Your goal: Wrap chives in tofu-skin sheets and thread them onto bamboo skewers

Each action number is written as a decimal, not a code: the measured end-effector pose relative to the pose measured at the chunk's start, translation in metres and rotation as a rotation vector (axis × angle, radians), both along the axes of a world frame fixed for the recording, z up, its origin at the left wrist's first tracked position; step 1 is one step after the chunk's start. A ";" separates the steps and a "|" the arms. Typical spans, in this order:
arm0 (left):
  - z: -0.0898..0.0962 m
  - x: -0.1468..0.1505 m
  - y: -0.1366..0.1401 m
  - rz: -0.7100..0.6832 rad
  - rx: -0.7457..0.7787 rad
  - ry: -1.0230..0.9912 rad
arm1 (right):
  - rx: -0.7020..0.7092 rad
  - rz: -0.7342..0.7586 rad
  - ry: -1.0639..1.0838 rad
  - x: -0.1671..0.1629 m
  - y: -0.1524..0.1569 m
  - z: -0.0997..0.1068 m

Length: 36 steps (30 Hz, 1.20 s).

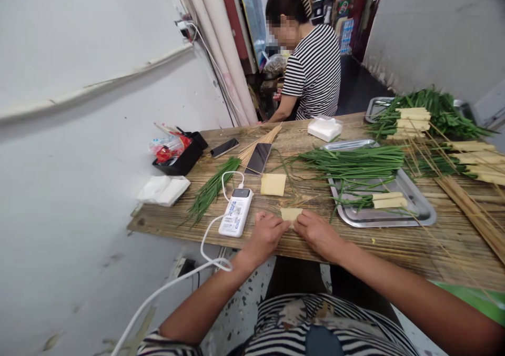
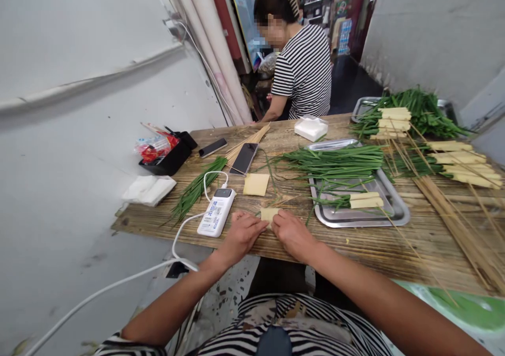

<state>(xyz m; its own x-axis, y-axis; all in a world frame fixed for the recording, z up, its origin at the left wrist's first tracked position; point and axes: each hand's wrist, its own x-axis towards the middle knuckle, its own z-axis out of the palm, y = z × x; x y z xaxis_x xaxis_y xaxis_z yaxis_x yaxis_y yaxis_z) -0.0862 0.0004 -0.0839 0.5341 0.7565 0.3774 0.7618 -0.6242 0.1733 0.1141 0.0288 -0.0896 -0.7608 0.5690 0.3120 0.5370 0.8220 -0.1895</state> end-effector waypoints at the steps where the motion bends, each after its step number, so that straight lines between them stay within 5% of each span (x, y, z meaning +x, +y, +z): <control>1: -0.002 -0.002 0.000 -0.014 0.013 -0.004 | -0.001 0.004 0.005 0.000 0.000 0.001; 8: -0.006 -0.005 0.002 -0.056 0.078 -0.021 | -0.024 0.032 -0.069 0.003 0.001 0.007; 14: 0.004 0.000 0.008 -0.047 -0.028 -0.053 | -0.048 -0.059 -0.043 0.002 -0.004 0.004; 26: 0.015 0.002 0.012 -0.026 -0.151 -0.034 | -0.024 -0.015 0.008 0.004 0.000 0.003; 36: 0.010 0.011 -0.002 0.079 0.054 0.074 | -0.177 -0.021 0.111 -0.001 0.019 -0.008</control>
